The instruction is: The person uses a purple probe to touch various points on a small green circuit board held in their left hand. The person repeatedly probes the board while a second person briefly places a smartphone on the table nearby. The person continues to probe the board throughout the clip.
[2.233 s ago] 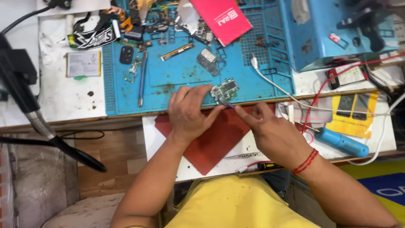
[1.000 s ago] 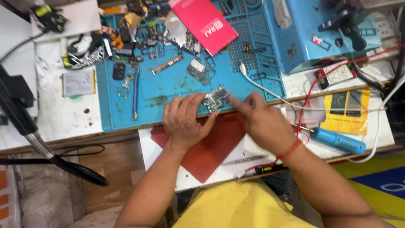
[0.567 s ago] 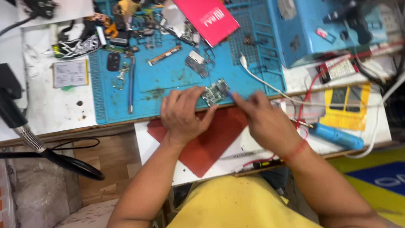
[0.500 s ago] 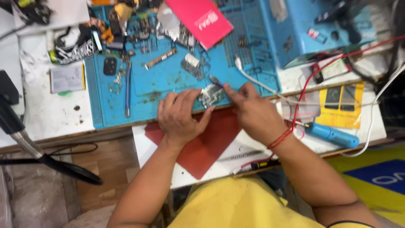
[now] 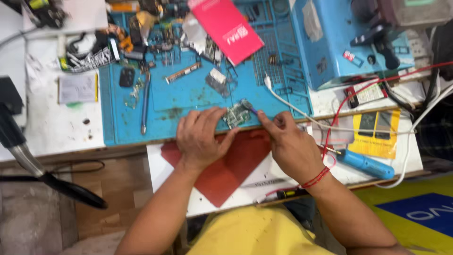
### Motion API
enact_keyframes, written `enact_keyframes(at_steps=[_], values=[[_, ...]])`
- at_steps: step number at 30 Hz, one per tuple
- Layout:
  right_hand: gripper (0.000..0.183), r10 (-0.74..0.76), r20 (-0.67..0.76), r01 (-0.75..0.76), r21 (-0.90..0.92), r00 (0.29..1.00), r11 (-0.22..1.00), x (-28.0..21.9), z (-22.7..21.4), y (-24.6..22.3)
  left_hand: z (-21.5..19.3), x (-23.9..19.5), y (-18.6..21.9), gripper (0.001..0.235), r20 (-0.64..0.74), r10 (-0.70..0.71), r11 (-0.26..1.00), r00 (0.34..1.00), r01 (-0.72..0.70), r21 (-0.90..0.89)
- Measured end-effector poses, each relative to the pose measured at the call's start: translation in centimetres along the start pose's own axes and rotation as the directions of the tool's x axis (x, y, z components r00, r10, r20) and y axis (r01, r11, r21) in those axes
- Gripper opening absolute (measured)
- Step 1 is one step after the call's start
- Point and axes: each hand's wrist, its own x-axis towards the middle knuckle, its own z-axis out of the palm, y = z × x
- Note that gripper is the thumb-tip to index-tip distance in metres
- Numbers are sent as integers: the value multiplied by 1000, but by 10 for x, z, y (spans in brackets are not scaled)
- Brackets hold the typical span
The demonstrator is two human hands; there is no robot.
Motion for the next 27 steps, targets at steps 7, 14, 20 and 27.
enact_keyframes(at_steps=[7, 14, 20, 27], values=[[54, -34, 49, 33, 36, 998, 999, 6, -5, -13, -4, 1, 3, 45, -11, 19, 1000, 1000, -20, -13], [52, -62, 48, 60, 39, 997, 997, 8, -6, -17, -4, -1, 1, 48, -33, -5, 1000, 999, 4, -20], [50, -121, -15, 122, 98, 993, 988, 7, 4, -11, -6, 2, -1, 48, -32, 10, 998, 999, -12, -54], [55, -101, 72, 98, 39, 992, 994, 9, -3, -13, -6, 2, -2, 49, -23, 8, 999, 1000, -10, -48]])
